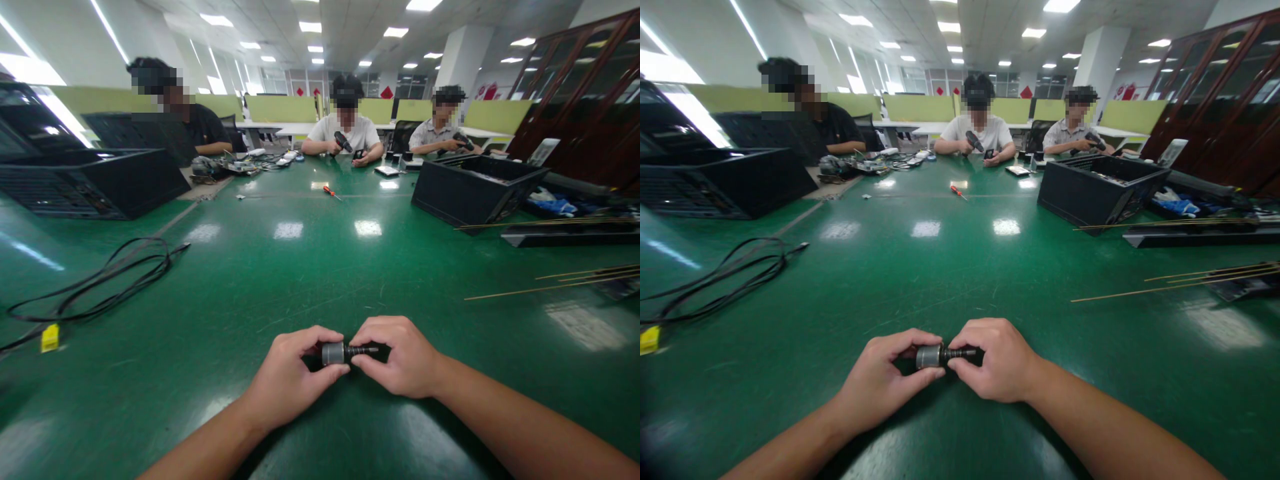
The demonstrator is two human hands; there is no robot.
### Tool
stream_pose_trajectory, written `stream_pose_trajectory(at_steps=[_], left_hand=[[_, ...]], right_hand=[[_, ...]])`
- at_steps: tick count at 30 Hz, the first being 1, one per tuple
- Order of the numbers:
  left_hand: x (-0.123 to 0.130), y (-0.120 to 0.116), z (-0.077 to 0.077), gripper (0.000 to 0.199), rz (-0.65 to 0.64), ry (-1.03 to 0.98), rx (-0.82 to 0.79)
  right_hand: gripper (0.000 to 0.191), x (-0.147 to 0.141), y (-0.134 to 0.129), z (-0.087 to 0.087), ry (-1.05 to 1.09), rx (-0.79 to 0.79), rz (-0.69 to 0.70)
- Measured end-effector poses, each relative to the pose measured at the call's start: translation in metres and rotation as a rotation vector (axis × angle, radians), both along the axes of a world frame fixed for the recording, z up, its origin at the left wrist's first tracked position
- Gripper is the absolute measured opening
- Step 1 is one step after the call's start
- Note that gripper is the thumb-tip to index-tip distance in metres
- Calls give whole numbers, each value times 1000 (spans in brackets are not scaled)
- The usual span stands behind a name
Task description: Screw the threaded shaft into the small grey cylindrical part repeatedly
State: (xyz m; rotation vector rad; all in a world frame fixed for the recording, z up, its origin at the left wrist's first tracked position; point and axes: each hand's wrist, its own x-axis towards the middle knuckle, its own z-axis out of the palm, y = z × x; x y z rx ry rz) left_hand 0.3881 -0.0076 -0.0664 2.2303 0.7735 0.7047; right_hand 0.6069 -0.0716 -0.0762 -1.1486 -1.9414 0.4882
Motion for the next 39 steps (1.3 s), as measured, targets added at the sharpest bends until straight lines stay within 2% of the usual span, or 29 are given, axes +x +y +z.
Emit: stream_pose_trajectory(at_steps=[28,39], left_hand=[[1,0,5,22,9,-1,28],[-1,1,3,24,21,1,70]], right_hand=[[11,0,0,-1,-5,1,-12],[10,1,0,0,-13,-8,-24]])
